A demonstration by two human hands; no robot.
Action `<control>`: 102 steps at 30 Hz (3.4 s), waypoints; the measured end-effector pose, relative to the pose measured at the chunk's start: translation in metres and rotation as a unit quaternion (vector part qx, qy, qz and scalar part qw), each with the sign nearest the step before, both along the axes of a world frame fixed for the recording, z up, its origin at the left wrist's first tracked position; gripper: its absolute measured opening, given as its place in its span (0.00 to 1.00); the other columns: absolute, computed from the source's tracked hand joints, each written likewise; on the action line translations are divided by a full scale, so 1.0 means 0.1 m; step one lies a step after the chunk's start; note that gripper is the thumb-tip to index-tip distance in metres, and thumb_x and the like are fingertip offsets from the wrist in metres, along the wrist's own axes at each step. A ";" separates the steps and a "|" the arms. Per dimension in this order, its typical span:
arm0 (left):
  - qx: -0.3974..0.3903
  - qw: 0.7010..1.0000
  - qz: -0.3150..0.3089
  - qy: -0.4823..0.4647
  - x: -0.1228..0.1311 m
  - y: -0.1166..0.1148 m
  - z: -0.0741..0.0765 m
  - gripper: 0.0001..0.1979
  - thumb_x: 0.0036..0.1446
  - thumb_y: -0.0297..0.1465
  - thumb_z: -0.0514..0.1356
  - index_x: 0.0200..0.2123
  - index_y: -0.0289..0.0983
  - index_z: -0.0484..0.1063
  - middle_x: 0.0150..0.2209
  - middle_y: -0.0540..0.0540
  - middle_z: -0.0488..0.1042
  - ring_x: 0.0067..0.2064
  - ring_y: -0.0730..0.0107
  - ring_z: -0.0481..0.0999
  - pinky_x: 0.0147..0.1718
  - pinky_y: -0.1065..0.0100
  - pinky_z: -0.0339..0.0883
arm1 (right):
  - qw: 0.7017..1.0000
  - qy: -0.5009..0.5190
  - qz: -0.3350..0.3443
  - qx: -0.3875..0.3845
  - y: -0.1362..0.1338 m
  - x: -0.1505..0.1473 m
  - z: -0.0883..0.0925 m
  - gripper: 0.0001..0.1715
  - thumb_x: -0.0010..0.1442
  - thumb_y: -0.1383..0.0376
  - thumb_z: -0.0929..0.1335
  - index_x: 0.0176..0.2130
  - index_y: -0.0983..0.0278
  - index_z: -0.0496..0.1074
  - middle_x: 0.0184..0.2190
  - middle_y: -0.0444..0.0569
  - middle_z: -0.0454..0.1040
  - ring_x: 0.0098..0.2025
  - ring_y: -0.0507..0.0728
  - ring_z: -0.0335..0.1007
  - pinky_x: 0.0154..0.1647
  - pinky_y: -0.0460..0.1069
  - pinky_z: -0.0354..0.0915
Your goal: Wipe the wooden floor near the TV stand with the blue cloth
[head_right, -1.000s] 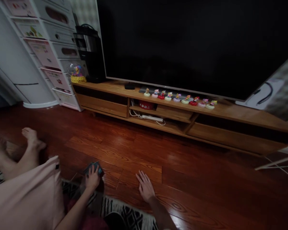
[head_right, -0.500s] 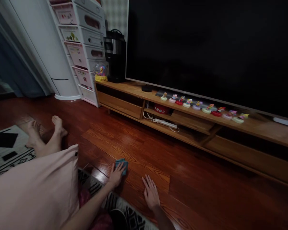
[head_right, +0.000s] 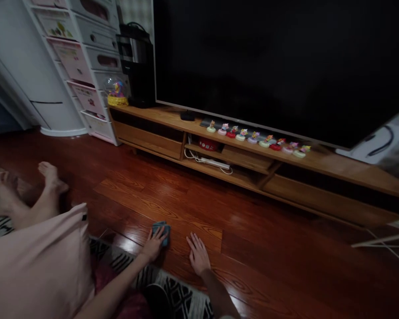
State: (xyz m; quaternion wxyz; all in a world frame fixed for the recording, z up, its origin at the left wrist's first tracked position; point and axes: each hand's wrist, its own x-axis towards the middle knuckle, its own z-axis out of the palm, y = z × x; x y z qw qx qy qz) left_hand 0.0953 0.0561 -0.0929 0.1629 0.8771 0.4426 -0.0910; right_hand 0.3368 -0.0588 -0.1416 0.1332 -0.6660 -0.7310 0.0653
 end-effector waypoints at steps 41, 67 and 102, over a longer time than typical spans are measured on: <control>0.077 0.963 0.243 0.093 -0.50 0.31 0.15 0.34 0.59 0.20 0.45 0.68 0.40 0.51 0.70 0.39 0.46 0.69 0.51 0.49 0.63 0.39 0.44 | 1.000 0.009 0.000 -0.001 0.00 0.00 0.03 0.44 0.60 0.74 0.56 0.70 0.53 0.41 0.71 0.42 0.43 0.71 0.55 0.39 0.69 0.59 0.47; 0.044 0.969 0.225 0.088 -0.61 0.37 0.09 0.33 0.60 0.20 0.45 0.68 0.39 0.52 0.70 0.38 0.45 0.69 0.50 0.49 0.62 0.49 0.53 | 1.000 0.007 -0.007 -0.025 -0.01 -0.01 0.10 0.45 0.58 0.74 0.57 0.70 0.54 0.44 0.71 0.42 0.43 0.71 0.55 0.39 0.70 0.58 0.46; 0.003 0.994 -0.107 -0.008 0.32 -0.27 -0.09 0.36 0.57 0.22 0.49 0.68 0.49 0.49 0.71 0.49 0.44 0.71 0.59 0.44 0.65 0.48 0.45 | 1.000 0.000 -0.008 -0.021 0.01 -0.02 0.10 0.43 0.59 0.74 0.57 0.70 0.53 0.45 0.71 0.41 0.44 0.71 0.55 0.38 0.70 0.57 0.46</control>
